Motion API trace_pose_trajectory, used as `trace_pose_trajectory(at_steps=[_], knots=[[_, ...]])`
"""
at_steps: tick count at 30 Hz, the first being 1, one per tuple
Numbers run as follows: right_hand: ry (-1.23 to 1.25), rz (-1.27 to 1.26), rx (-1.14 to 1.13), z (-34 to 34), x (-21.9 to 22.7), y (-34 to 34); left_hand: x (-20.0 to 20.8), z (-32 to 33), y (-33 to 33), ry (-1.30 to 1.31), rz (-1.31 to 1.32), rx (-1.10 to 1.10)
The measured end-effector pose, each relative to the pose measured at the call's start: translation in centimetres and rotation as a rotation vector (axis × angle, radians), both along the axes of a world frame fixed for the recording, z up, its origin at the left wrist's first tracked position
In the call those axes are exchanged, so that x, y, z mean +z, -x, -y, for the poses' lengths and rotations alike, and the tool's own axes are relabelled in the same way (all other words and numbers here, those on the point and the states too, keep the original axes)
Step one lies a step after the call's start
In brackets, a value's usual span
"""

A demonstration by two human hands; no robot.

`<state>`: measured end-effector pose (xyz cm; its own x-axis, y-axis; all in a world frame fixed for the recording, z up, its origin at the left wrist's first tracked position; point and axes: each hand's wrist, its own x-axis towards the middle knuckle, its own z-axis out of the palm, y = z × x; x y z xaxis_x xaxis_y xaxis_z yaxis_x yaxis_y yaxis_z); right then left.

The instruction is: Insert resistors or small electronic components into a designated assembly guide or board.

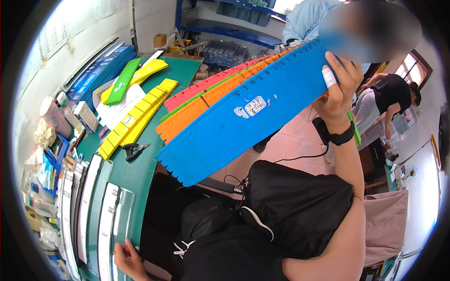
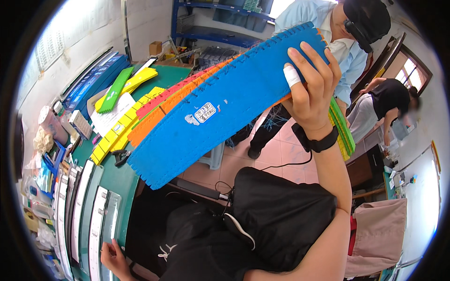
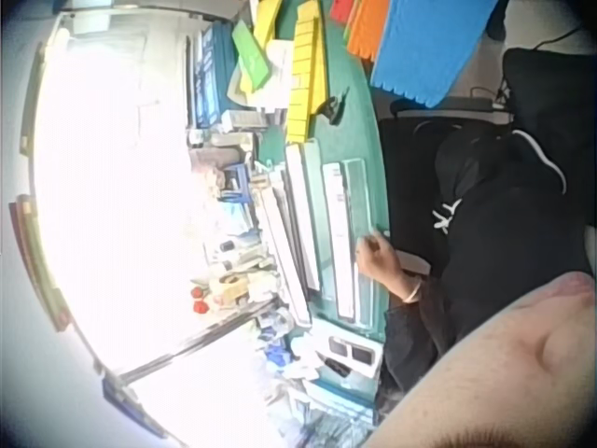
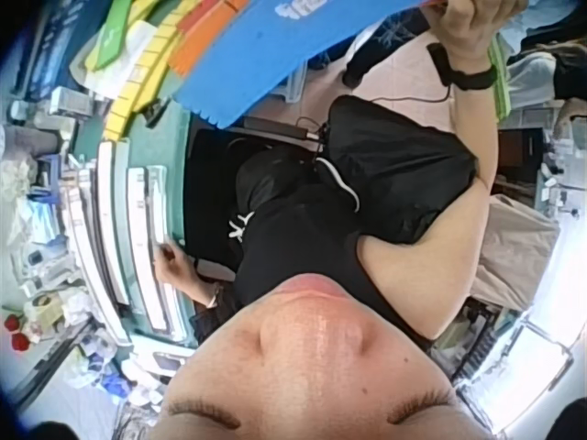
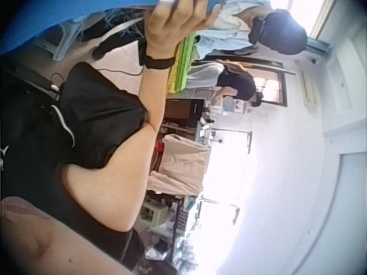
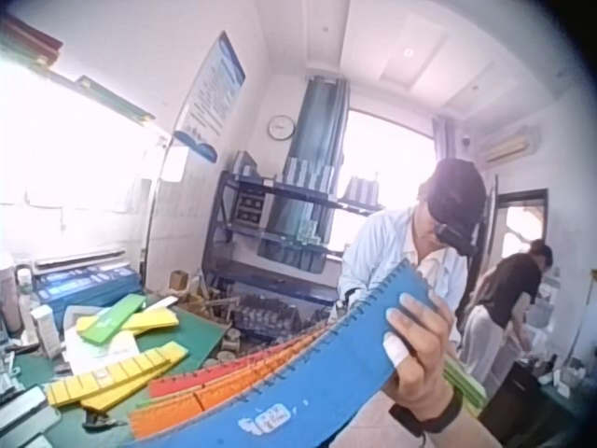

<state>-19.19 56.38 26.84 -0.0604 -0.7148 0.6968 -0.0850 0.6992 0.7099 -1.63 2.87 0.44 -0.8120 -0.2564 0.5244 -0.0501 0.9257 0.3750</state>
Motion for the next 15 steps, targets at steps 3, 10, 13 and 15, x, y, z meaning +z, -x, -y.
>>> trace_pose_trajectory(at_steps=[3, 10, 13, 15], knots=[[-0.071, 0.004, -0.043, -0.1, 0.2, -0.3, -0.1, 0.1, 0.0, 0.007, -0.001, -0.018], [-0.041, -0.001, -0.023, -0.2, 0.1, -0.1, -1.1, -0.2, -0.1, -0.147, 0.098, 0.107], [-0.043, -0.001, -0.024, -0.1, 0.2, -0.3, -1.2, -0.2, -0.1, -0.154, 0.071, 0.092], [-0.069, 0.010, -0.048, -0.1, 0.3, -0.4, -1.2, -0.2, -0.1, -0.155, 0.067, 0.085]])
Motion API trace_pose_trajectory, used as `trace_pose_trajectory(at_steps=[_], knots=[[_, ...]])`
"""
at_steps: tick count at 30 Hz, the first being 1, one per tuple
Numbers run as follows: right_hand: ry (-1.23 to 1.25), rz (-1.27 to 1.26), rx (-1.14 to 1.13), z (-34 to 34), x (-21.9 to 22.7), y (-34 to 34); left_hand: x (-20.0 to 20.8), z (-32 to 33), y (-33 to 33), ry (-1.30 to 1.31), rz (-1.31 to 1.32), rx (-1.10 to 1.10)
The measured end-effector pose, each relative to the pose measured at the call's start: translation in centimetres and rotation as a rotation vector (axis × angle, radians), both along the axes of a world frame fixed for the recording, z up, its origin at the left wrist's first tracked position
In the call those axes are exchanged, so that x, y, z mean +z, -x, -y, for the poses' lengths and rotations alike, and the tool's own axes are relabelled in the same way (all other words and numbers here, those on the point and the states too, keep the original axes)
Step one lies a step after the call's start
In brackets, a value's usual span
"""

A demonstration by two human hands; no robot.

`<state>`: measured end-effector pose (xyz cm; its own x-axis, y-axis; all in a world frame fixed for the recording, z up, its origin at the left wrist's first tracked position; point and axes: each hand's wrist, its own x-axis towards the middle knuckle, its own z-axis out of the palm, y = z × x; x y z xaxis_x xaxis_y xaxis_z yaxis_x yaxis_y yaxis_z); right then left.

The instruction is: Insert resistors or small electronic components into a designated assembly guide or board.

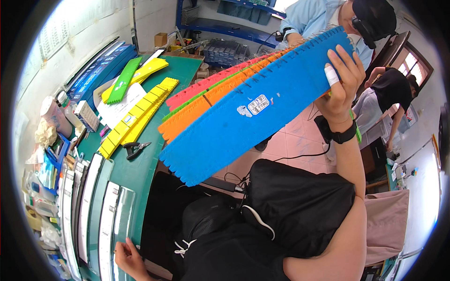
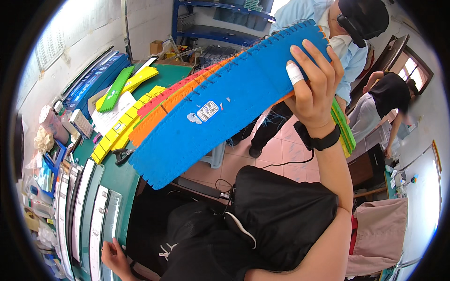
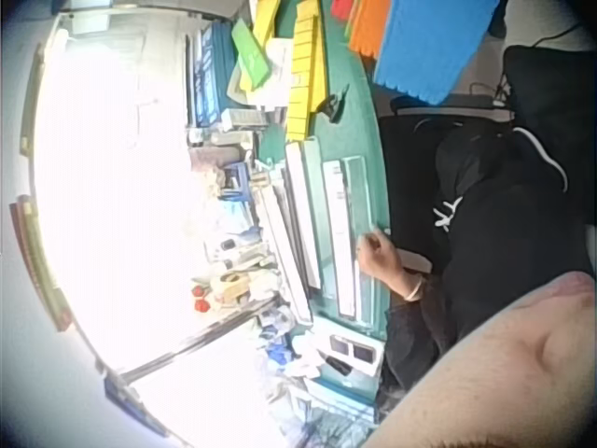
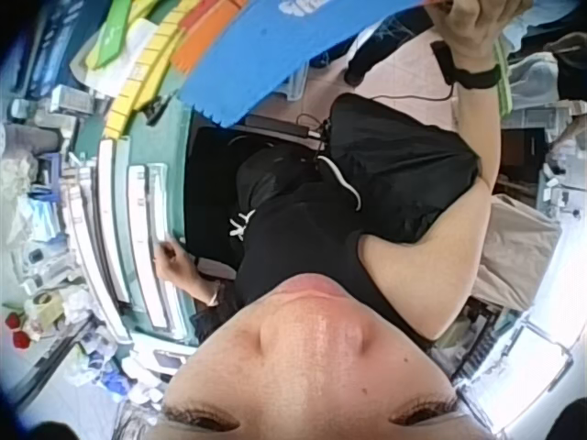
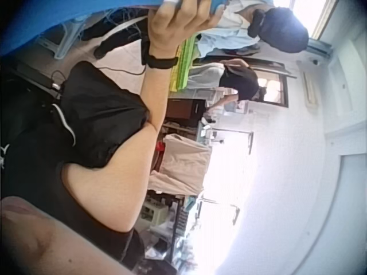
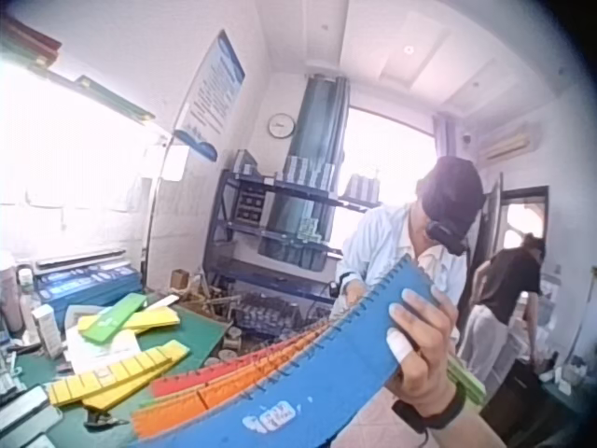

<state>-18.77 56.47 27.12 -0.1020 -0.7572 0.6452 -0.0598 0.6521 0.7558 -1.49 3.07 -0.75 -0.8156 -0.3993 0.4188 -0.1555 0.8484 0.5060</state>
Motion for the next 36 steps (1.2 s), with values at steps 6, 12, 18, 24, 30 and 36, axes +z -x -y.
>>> trace_pose_trajectory(at_steps=[6, 12, 18, 24, 30, 36], knots=[[0.012, 0.003, 0.009, -0.1, 0.0, 0.0, 0.0, 0.0, 0.1, 0.005, 0.018, 0.011], [0.048, -0.005, 0.069, 0.2, -0.2, 0.1, 0.3, -0.3, 0.2, 0.043, -0.007, 0.007], [0.046, 0.009, 0.081, 0.7, 0.0, -0.2, 0.5, -0.3, 0.2, 0.004, 0.021, 0.015], [0.047, 0.002, 0.043, 0.6, 0.0, -0.5, 0.8, -0.7, 0.2, 0.002, 0.005, -0.002], [0.044, -0.001, 0.066, 0.8, 0.1, -0.5, 1.7, -1.3, 0.2, -0.039, 0.049, 0.034], [0.042, 0.005, 0.076, 0.8, 0.1, -0.5, 1.6, -1.3, 0.2, -0.051, 0.038, 0.030]])
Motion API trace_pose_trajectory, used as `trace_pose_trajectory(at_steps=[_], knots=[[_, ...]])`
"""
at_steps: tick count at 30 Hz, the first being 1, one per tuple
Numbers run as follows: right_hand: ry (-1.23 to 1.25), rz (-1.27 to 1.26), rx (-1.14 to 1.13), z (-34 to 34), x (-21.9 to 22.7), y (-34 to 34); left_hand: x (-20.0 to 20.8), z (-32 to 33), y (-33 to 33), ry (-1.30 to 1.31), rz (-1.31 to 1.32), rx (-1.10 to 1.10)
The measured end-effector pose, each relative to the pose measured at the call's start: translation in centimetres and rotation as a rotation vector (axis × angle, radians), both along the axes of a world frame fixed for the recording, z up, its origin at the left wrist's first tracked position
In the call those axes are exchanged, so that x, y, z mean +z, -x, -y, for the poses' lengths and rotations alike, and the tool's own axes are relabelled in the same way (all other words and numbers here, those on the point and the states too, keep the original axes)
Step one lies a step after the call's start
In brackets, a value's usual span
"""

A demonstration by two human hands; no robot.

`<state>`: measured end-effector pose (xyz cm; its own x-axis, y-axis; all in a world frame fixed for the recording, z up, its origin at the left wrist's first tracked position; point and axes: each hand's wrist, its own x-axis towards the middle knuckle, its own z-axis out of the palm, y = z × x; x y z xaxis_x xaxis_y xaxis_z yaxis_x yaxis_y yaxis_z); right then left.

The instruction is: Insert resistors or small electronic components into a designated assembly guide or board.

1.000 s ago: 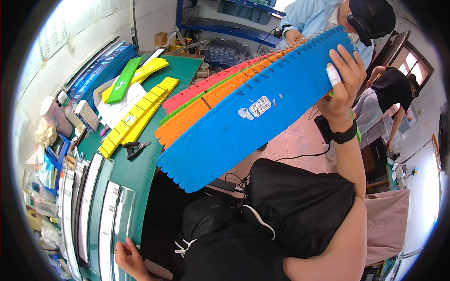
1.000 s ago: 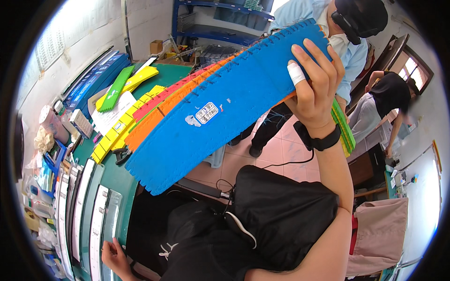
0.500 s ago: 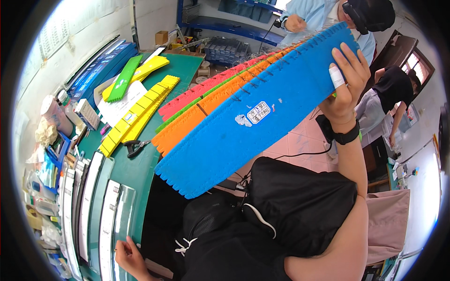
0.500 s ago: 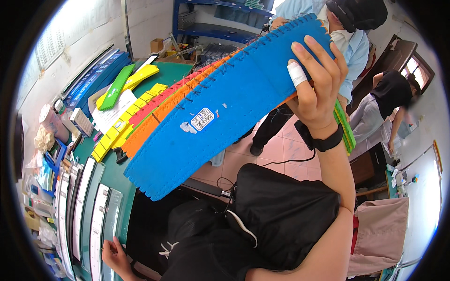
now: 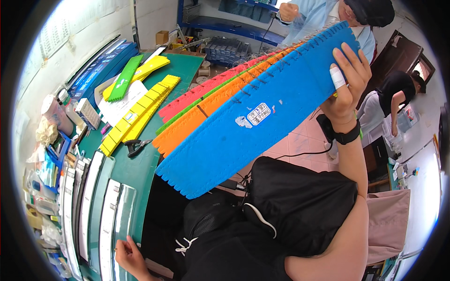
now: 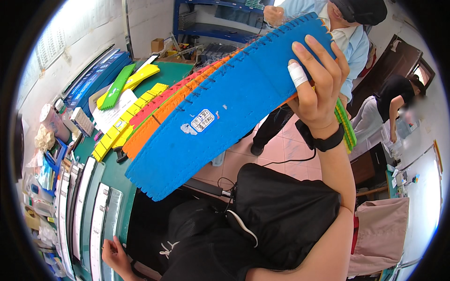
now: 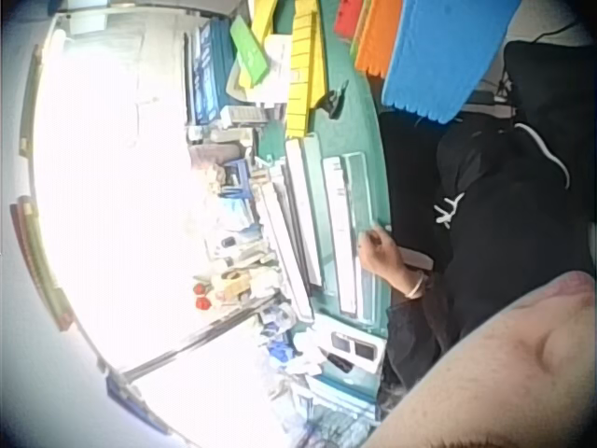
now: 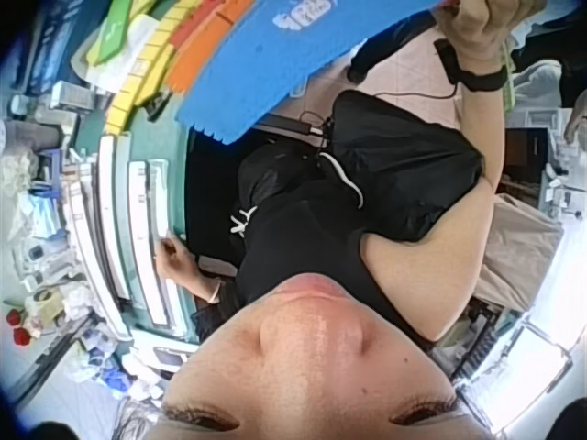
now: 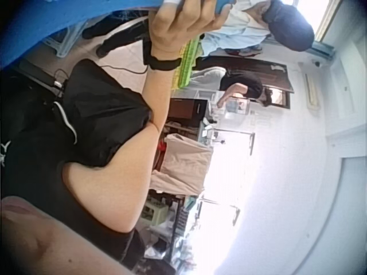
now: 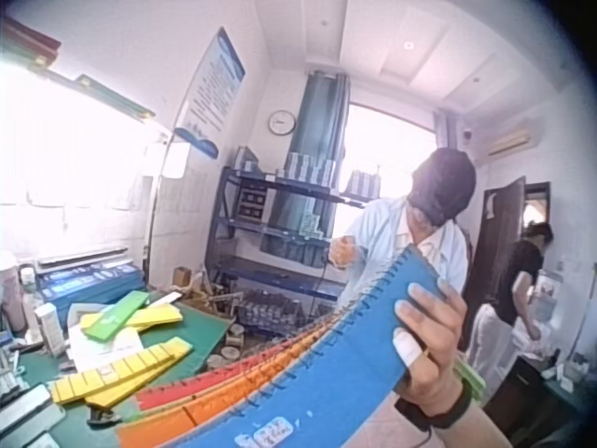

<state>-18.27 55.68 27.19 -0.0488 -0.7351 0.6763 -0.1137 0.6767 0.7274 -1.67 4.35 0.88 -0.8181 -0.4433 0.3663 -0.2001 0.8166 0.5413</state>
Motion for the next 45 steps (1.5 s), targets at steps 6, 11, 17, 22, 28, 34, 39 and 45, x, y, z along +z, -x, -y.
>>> trace_pose_trajectory(at_steps=[6, 11, 17, 22, 28, 34, 39, 45], knots=[[0.000, 0.004, 0.008, 0.0, -0.1, 0.1, -0.2, 0.2, 0.0, 0.014, 0.006, -0.003], [0.004, 0.007, -0.003, 0.0, 0.0, 0.0, -0.1, 0.1, 0.0, 0.016, -0.003, -0.006], [0.002, 0.007, 0.006, 0.1, 0.0, 0.0, -1.0, 0.9, -0.1, 0.060, -0.030, -0.036], [-0.036, -0.046, -0.040, -0.2, 1.2, -0.3, -0.8, 0.6, 0.1, 0.041, -0.017, -0.026], [-0.016, -0.112, -0.082, -0.3, 4.3, -0.6, -1.7, 1.3, 0.1, 0.036, -0.039, -0.068], [0.003, -0.175, -0.034, -0.1, 5.9, 0.2, -1.9, 1.5, 0.0, 0.015, -0.002, -0.029], [-0.019, -0.174, -0.087, 0.2, 6.1, -0.2, -1.8, 1.3, 0.0, 0.016, -0.033, -0.035], [-0.049, -0.211, 0.067, 2.0, 6.0, 0.1, -1.6, 1.3, -0.1, 0.069, -0.003, -0.014]])
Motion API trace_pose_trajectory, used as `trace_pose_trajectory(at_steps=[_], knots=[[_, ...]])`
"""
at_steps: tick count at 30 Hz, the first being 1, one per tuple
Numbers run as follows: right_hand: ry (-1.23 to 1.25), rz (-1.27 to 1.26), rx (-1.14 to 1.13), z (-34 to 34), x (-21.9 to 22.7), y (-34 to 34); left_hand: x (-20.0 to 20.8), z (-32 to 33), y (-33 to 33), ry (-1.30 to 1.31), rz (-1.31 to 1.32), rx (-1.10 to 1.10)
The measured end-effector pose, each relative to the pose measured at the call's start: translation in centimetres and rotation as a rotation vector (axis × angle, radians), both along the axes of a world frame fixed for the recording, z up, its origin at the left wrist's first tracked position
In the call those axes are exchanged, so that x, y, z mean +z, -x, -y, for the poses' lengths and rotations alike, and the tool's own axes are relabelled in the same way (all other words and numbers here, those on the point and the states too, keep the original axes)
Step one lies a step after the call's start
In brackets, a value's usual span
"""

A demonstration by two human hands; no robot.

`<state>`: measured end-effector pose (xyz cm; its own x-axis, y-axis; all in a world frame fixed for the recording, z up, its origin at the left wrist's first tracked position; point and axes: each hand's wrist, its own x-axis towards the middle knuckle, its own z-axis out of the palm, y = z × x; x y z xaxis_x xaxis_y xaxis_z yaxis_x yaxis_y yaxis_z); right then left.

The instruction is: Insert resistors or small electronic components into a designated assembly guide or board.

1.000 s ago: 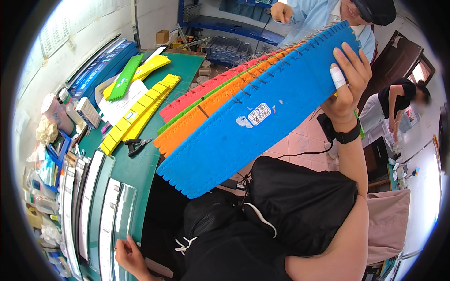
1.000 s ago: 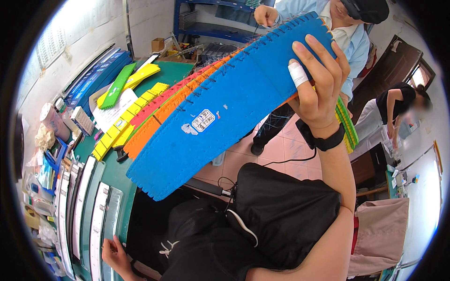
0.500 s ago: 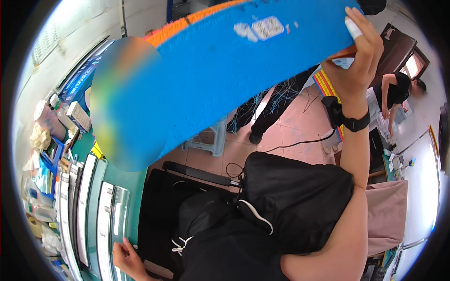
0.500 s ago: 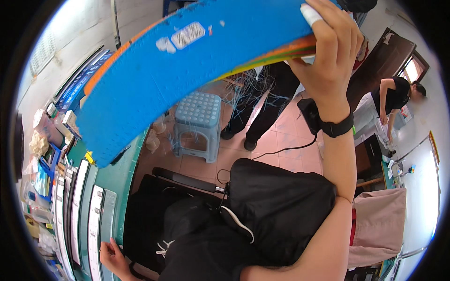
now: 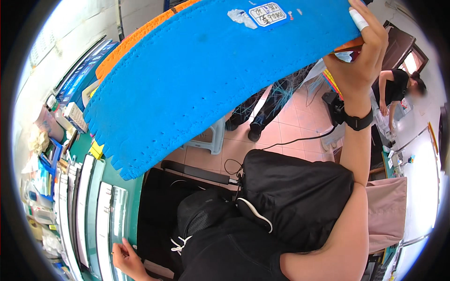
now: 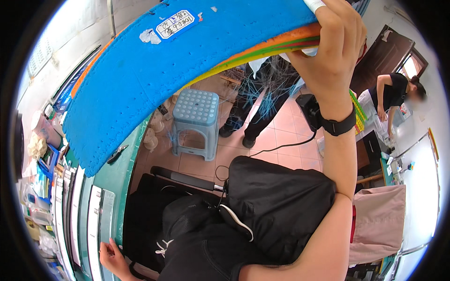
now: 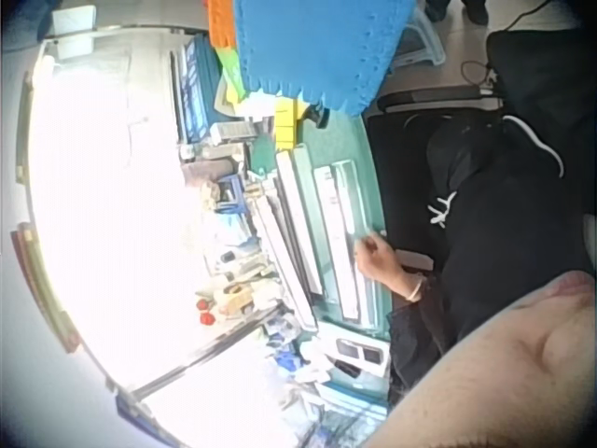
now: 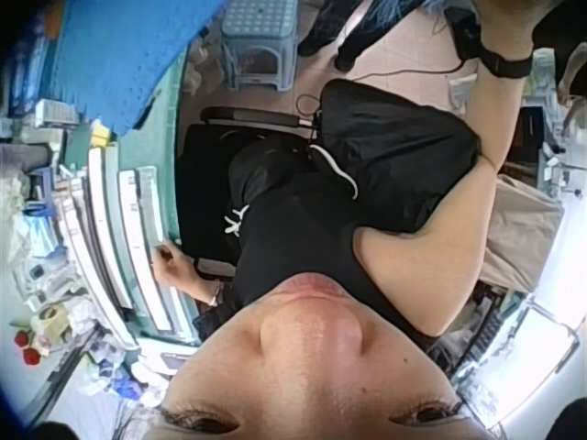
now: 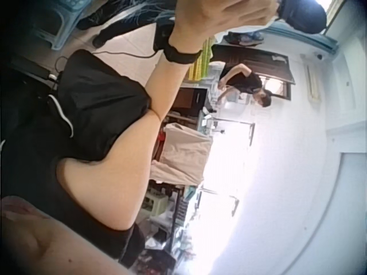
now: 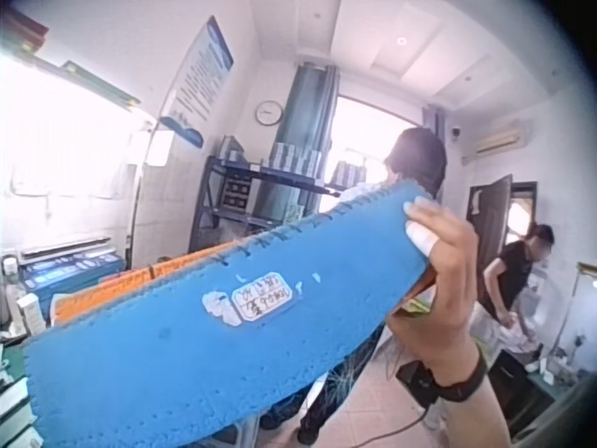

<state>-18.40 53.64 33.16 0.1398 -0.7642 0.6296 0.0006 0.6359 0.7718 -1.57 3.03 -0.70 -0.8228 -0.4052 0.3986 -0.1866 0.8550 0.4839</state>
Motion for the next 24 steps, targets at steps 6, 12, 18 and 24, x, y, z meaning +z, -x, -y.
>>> trace_pose_trajectory(at_steps=[6, 12, 18, 24], knots=[[0.059, 0.000, -0.047, -0.7, 0.0, -0.2, -0.1, 0.1, 0.1, -0.013, -0.007, -0.007], [-0.006, 0.031, -0.147, -1.0, -0.5, -0.1, 0.8, -0.4, 0.3, 0.038, 0.011, 0.027], [0.122, 0.169, -0.080, -1.4, -2.7, 0.8, 1.5, -0.5, 0.0, 0.100, -0.051, -0.076], [0.123, 0.180, -0.026, 0.4, -4.8, 1.4, 0.9, -0.1, -0.3, 0.024, -0.032, -0.065]])
